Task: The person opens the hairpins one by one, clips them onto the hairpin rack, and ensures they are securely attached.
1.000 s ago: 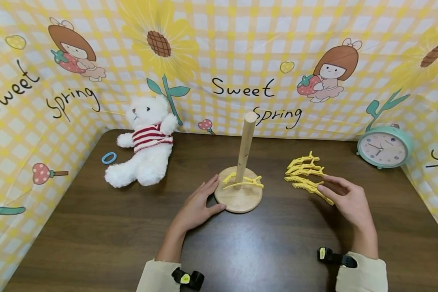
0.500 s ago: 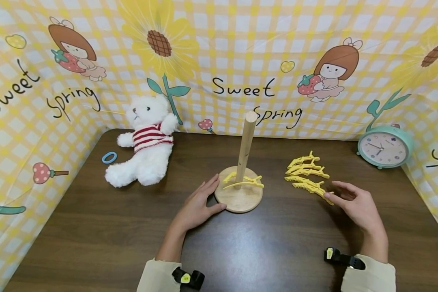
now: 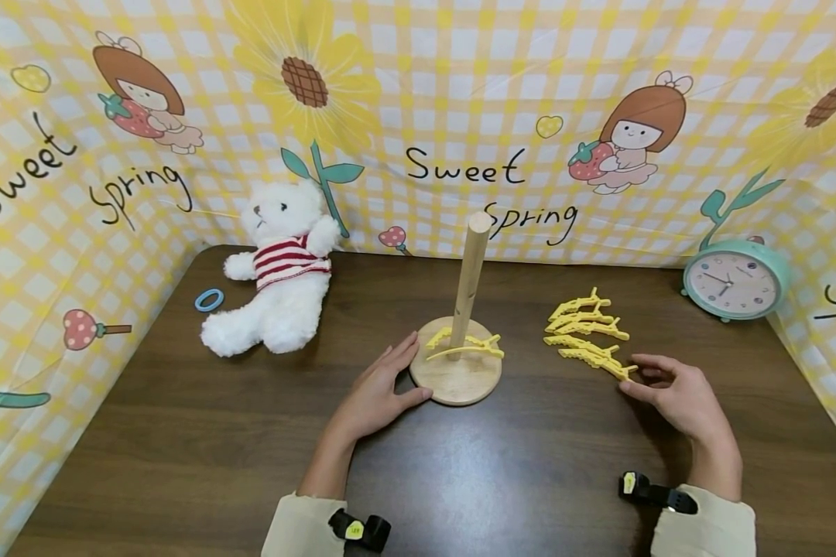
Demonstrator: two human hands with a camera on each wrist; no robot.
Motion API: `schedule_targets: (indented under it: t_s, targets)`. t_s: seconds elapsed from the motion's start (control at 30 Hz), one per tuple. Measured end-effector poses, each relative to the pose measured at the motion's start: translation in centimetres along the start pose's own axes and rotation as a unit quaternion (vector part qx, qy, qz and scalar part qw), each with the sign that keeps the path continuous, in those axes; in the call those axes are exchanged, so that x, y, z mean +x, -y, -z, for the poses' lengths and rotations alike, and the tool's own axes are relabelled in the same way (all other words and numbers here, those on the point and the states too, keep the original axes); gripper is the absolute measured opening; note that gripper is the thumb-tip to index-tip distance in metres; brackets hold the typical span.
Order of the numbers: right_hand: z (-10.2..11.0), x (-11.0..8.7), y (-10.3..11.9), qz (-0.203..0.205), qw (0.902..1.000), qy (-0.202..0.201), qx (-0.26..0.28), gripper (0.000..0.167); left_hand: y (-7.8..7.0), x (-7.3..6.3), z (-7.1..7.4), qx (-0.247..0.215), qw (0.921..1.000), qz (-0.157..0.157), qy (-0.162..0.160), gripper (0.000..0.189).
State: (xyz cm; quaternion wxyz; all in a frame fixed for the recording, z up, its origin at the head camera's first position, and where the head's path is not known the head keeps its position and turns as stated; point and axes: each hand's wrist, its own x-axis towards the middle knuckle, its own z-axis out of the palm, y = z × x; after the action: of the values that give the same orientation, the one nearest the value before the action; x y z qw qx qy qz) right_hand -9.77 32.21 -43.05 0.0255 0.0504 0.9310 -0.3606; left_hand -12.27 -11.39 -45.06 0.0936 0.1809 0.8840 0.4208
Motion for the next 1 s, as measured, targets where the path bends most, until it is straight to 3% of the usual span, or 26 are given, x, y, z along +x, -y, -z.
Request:
schedule_targets:
  t_s: [0.17, 0.6, 1.0]
  targets:
    - [-0.07, -0.06, -0.04, 0.002, 0.9999, 0.003, -0.011, 0.052, 0.0, 0.0, 0.02, 0.0, 1.0, 0.002, 0.002, 0.081]
    - [-0.24, 0.01, 0.06, 0.038, 0.9987, -0.033, -0.004, 0.044, -0.12, -0.01, 0.08, 0.002, 1.0, 0.005, 0.001, 0.081]
    - [-0.24, -0.04, 0.73, 0.059, 0.994, -0.045, 0.08, 0.042, -0.17, 0.0, 0.11, 0.002, 1.0, 0.006, 0.001, 0.081]
